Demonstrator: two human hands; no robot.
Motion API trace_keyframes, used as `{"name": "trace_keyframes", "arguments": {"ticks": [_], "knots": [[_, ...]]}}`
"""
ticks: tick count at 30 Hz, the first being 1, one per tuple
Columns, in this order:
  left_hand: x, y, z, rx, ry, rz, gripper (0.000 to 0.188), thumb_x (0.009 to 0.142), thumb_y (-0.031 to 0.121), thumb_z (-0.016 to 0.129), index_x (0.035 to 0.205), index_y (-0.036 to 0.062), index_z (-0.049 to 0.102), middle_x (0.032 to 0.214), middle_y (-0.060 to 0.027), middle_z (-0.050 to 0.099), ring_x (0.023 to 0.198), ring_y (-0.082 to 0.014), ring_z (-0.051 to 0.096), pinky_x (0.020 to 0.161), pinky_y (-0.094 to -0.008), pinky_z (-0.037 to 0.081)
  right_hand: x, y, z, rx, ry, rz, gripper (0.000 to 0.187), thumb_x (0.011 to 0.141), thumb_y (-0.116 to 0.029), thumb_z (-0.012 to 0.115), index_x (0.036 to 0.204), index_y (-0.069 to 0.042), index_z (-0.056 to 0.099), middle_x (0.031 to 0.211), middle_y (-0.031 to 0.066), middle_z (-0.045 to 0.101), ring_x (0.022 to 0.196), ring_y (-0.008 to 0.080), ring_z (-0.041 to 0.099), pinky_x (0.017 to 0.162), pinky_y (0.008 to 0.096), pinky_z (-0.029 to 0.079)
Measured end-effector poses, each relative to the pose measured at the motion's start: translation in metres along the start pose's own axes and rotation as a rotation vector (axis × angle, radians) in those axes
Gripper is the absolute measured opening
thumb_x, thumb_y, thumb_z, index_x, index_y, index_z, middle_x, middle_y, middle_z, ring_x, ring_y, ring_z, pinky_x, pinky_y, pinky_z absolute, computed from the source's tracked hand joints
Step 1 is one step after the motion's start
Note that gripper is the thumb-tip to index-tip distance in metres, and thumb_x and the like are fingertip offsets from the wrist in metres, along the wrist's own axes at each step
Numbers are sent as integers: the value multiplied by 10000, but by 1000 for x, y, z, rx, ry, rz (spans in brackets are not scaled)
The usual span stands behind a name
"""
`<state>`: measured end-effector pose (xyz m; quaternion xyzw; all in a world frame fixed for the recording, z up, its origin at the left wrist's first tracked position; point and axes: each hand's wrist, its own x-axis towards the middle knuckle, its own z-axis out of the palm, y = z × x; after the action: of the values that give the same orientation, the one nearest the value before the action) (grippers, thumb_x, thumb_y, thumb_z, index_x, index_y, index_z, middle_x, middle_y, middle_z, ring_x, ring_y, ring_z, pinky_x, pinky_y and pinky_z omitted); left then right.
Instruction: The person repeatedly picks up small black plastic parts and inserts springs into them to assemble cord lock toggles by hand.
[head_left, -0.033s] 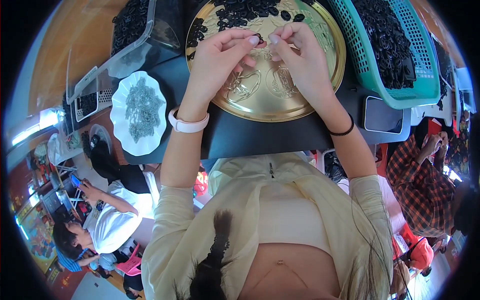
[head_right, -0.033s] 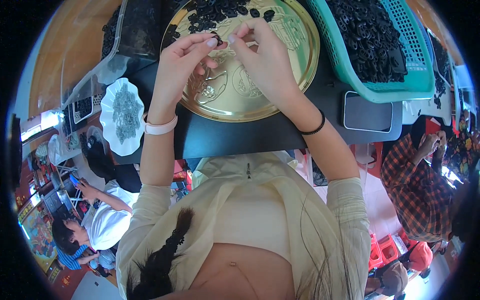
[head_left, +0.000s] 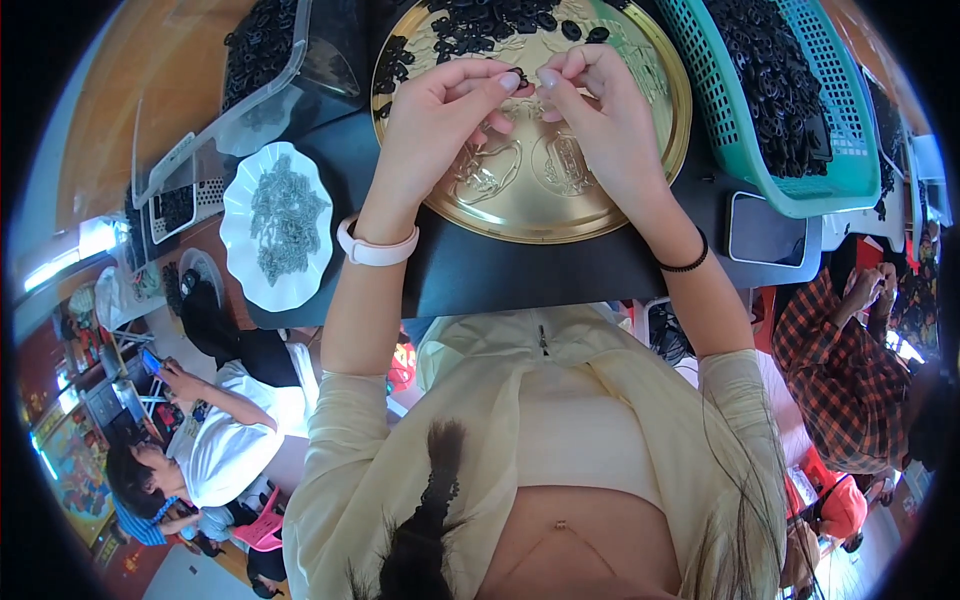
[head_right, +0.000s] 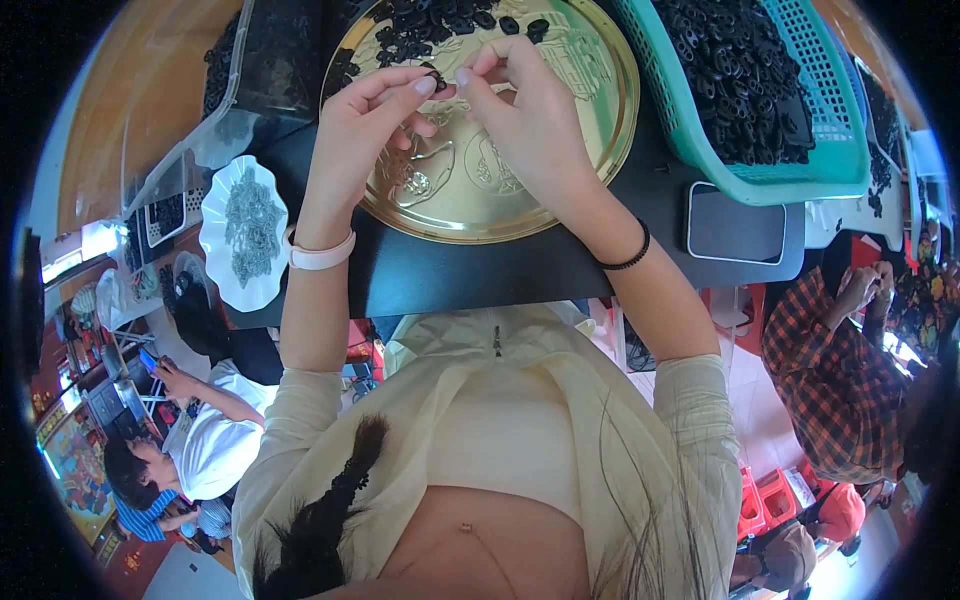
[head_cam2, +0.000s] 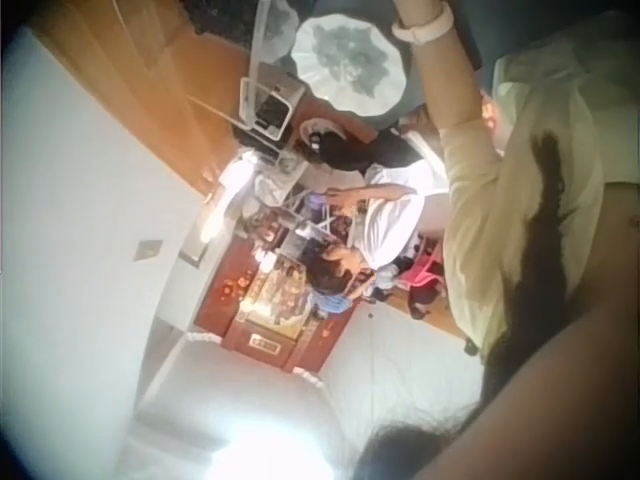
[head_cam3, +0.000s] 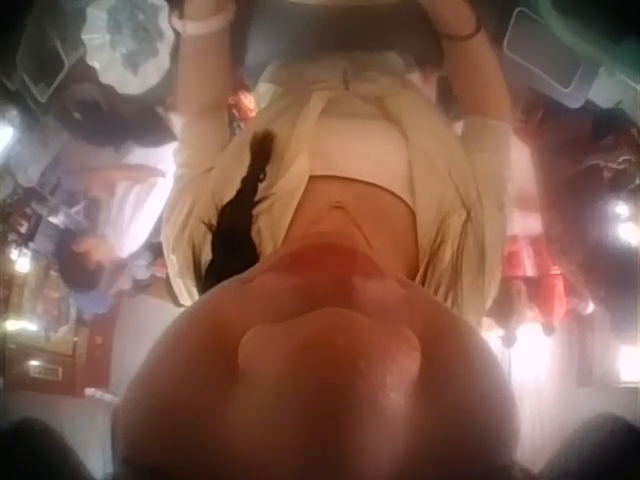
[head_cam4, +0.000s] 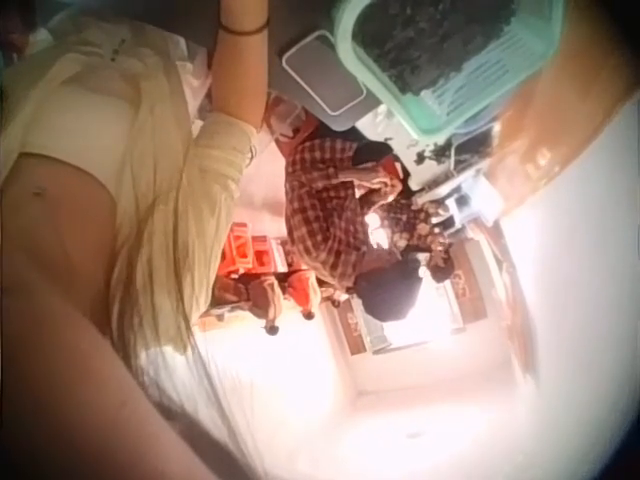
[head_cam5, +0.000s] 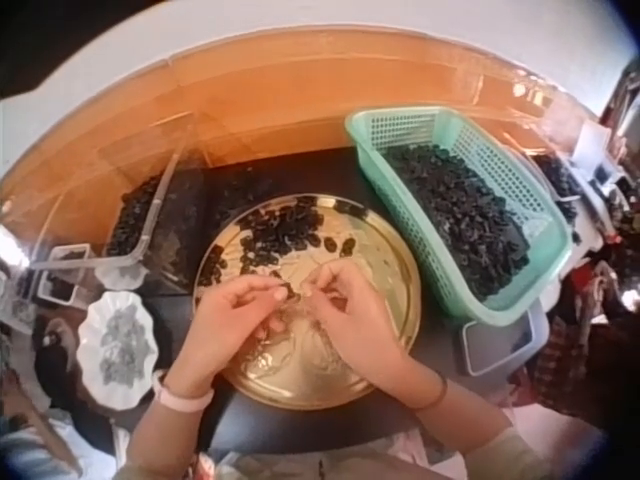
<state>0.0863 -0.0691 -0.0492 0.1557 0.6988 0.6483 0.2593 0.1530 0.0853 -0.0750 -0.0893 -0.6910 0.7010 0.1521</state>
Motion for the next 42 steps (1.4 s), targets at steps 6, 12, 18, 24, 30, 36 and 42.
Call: {"name": "trace_keyframes", "arguments": {"ticks": [6,12,18,24,30,36,42], "knots": [[0,-3,-1,-1,1,10,229,867,166,609,1043,19,622,851,-36,665,676,-66,612,536,-153,427,-1,-1,2,-15,-11,-48,116,859,-80,583,894,-26,487,874,50,597,827,117,605,667,239,491],[-1,-3,-1,-19,-8,12,222,859,161,625,1036,27,633,830,-26,657,697,-64,616,550,-158,447,-1,0,3,18,-2,-28,113,865,-84,576,891,-22,486,876,56,598,829,119,607,669,242,491],[0,-3,1,-30,4,0,226,860,165,627,1036,24,633,821,-23,655,703,-61,614,561,-158,458,-1,1,2,-16,-7,-61,114,864,-85,575,892,-23,483,870,64,600,826,127,610,667,247,492],[0,-5,7,-21,23,26,232,858,153,629,1043,12,628,816,-25,657,719,-65,622,575,-165,473,-5,-1,3,-129,25,-91,129,856,-93,587,910,-22,493,848,83,603,784,139,609,638,253,484],[-2,-3,17,-46,55,0,231,862,147,624,1046,7,620,841,-41,668,763,-82,639,594,-170,491,-5,-5,-4,-166,-34,-16,125,896,-78,543,974,-18,465,948,50,540,862,92,554,711,229,500],[-1,3,15,-129,90,64,236,873,169,608,1055,19,616,924,-89,677,767,-107,639,595,-192,491,18,-38,-19,-269,132,-196,204,861,-41,544,1059,5,564,955,114,617,852,165,587,765,269,457],[1,3,19,-157,84,13,243,875,171,600,1070,26,605,974,-102,671,771,-108,632,595,-194,488,46,11,-65,-1090,22,-643,283,845,-54,518,1116,-66,598,1056,157,609,938,317,574,861,371,446]]}}
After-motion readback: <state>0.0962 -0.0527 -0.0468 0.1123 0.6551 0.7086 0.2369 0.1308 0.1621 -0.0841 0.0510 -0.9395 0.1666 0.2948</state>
